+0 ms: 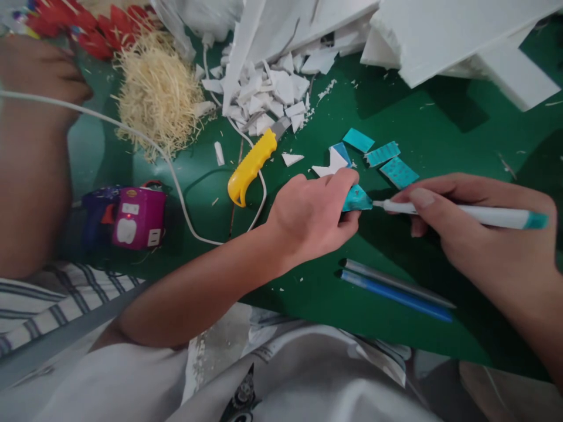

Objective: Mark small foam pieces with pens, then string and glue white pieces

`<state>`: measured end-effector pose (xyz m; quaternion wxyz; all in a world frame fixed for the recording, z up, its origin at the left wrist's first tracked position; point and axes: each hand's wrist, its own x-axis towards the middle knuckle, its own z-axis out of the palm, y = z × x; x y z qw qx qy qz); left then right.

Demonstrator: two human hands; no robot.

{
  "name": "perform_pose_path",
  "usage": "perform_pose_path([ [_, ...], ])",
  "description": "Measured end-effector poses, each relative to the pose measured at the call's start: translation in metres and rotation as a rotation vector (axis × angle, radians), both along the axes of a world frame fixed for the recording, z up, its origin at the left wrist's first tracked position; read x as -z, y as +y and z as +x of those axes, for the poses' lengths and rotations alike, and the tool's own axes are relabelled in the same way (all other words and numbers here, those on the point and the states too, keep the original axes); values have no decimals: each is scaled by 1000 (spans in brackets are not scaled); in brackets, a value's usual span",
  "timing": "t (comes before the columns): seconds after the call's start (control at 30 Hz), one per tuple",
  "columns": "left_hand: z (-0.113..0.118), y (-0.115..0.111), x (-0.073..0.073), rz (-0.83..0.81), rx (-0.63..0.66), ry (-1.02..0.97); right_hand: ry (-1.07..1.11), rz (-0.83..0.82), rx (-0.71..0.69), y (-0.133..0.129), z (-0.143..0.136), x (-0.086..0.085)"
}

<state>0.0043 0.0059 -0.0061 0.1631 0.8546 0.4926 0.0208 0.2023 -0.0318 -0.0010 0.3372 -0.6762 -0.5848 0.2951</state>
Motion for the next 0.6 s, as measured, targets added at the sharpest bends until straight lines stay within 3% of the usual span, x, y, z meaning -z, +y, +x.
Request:
perform_pose_path([
  [0.6, 1, 0, -2, -26, 7, 28, -32, 36, 3, 1, 0, 1],
])
